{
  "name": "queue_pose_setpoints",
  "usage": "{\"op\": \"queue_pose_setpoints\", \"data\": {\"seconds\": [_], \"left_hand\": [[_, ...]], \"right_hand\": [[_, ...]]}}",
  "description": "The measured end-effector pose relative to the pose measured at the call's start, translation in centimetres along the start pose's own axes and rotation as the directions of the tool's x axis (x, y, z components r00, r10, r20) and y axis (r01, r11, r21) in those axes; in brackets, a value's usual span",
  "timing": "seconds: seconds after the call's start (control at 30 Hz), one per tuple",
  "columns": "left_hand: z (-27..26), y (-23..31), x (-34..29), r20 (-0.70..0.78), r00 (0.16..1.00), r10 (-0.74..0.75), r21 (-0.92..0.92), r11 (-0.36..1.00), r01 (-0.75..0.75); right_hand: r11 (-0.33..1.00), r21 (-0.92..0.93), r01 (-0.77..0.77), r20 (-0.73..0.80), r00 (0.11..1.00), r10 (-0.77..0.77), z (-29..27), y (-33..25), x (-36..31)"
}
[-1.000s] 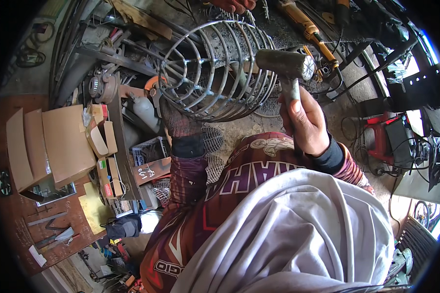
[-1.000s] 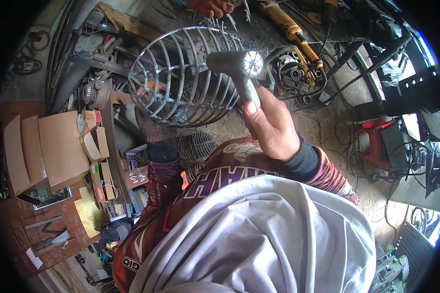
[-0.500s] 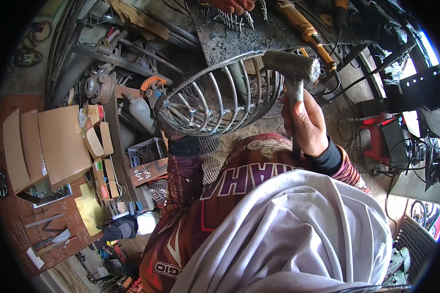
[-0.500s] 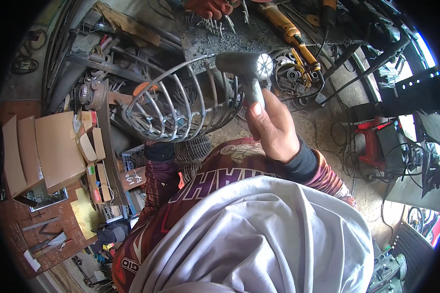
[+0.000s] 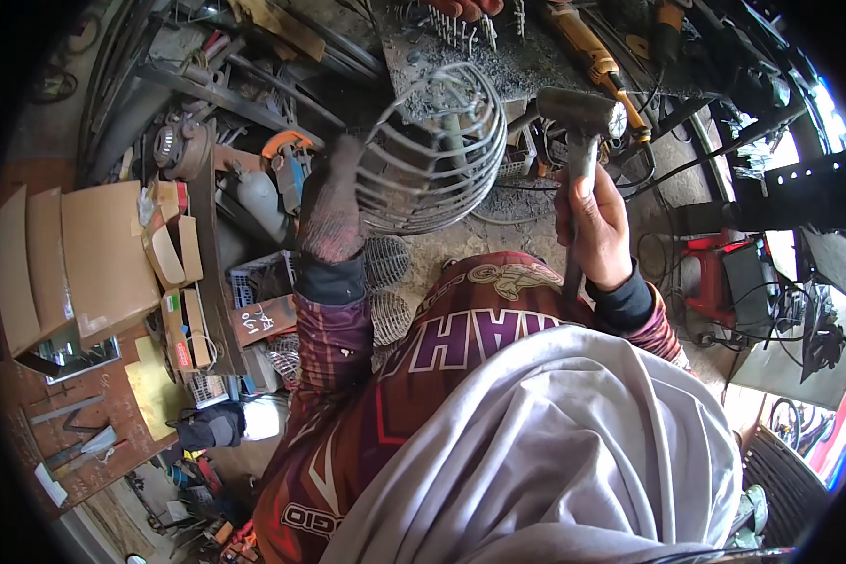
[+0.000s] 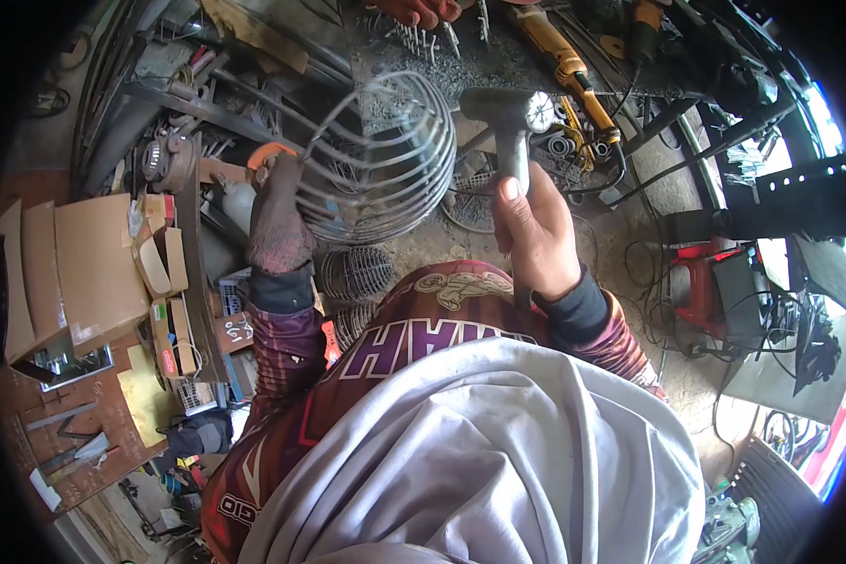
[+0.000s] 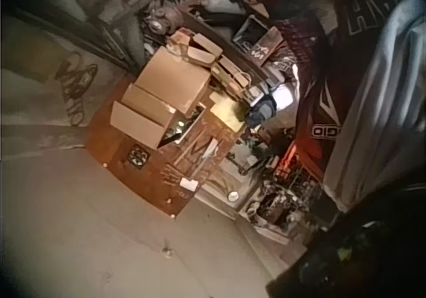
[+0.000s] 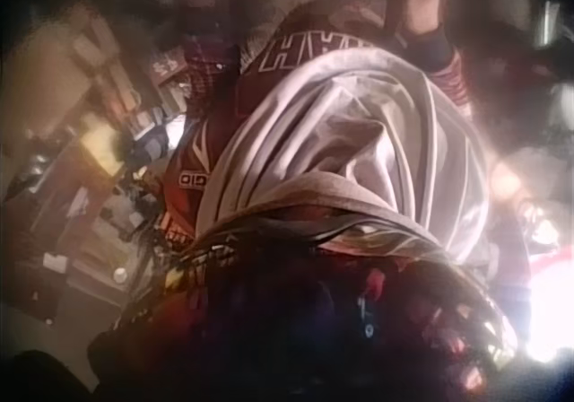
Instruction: The person uses a hammer to pound and reshape a curved metal mesh structure on a workbench and then uses an angle grinder to cut the metal wires of the structure.
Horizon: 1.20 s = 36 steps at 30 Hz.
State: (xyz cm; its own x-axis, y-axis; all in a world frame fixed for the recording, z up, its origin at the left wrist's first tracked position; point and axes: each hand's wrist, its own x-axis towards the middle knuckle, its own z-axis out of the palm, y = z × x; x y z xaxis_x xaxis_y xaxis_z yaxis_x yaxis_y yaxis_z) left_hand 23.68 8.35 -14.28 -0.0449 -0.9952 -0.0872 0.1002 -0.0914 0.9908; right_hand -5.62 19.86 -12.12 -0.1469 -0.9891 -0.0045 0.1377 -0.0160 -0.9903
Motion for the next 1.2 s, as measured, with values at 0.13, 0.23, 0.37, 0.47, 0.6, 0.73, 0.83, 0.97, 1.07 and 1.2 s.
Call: {"op": "queue_pose_setpoints", "data": {"seconds": [0.13,0.23,0.37,0.47,0.6,0.73,0.83,0.97,1.07,1.2], "left_hand": [[3.5,2.4,-1.3,0.107,0.993,0.059,0.410,0.907,-0.098],[3.8,2.6,-1.7,0.199,0.979,-0.054,0.360,0.933,-0.022],[4.2,2.6,-1.2,0.345,0.917,-0.200,0.456,0.890,0.023],[5.0,3.3,-1.3,0.432,0.858,-0.278,0.485,0.873,0.038],[4.8,3.2,-1.2,0.479,0.858,-0.185,0.532,0.839,-0.116],[4.2,3.2,-1.3,0.539,0.832,-0.133,0.556,0.798,-0.233],[4.2,3.6,-1.5,0.537,0.826,-0.170,0.566,0.799,-0.203],[4.0,4.3,-1.9,0.577,0.780,-0.242,0.608,0.765,-0.213],[3.5,5.2,-1.7,0.487,0.819,-0.302,0.699,0.698,-0.158],[1.4,1.4,-1.2,0.657,0.746,-0.110,0.607,0.665,-0.436]], "right_hand": [[0.990,-0.124,-0.071,-0.032,0.997,0.068,0.0,0.9,0.7],[0.904,-0.426,0.018,0.004,1.000,-0.018,-0.2,1.5,2.2],[0.775,-0.587,0.234,0.193,0.970,-0.148,1.1,0.6,4.8],[0.703,-0.670,0.238,0.299,0.953,-0.038,2.2,-0.2,6.5],[0.693,-0.638,0.334,0.419,0.907,-0.051,2.8,0.0,8.4],[0.689,-0.603,0.402,0.547,0.837,-0.009,2.9,0.4,9.9],[0.659,-0.629,0.412,0.600,0.797,0.074,3.5,-0.2,10.3],[0.661,-0.596,0.456,0.659,0.748,0.079,3.8,0.1,10.3],[0.631,-0.666,0.398,0.611,0.776,0.155,3.7,-0.4,10.5],[0.577,-0.697,0.426,0.571,0.816,0.086,3.2,-0.4,10.9]]}}
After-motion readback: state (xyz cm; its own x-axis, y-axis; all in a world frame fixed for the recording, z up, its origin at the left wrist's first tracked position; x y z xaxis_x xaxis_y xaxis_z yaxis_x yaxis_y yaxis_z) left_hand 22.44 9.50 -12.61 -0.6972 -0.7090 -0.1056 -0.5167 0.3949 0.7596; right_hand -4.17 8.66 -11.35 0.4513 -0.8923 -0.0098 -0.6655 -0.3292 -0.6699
